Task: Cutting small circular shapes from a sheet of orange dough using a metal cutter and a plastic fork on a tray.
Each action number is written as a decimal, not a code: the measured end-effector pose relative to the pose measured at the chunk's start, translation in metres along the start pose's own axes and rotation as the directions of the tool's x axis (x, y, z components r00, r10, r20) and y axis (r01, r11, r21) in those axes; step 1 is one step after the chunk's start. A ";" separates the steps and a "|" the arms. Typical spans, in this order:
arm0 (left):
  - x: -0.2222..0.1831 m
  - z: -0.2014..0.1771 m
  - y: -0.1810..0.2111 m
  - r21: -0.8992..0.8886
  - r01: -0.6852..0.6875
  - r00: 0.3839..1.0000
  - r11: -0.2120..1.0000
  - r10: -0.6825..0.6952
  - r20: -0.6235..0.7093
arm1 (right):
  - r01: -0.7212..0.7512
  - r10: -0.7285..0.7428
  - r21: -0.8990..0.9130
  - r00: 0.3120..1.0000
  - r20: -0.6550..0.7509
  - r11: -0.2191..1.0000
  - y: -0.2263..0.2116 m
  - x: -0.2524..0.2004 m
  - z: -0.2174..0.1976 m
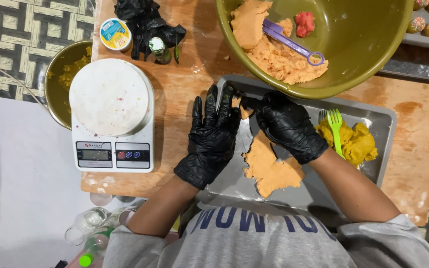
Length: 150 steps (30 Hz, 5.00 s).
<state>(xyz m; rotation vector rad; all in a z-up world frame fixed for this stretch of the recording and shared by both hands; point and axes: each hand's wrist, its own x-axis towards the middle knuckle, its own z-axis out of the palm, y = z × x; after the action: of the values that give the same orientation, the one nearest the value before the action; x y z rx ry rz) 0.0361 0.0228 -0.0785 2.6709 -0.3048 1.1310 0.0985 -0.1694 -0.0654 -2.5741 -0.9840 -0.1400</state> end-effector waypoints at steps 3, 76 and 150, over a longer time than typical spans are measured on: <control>0.000 -0.002 -0.001 -0.005 -0.024 1.000 1.000 0.024 0.012 | -0.019 0.019 0.016 1.000 -0.008 1.000 0.000 -0.003 -0.007; 0.004 -0.015 0.009 0.158 -0.089 0.968 0.983 0.048 0.245 | -0.040 -0.043 -0.215 0.928 -0.369 0.976 0.020 -0.035 0.017; -0.016 -0.057 0.072 -0.312 -0.073 0.532 0.947 0.302 0.791 | -0.019 0.039 0.065 0.948 -0.316 0.998 0.037 -0.096 -0.011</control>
<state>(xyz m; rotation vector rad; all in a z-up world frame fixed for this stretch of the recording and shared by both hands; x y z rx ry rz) -0.0330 -0.0276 -0.0426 2.7675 -0.8434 -0.2803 0.0519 -0.2588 -0.0881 -2.4089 -0.8158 -0.4917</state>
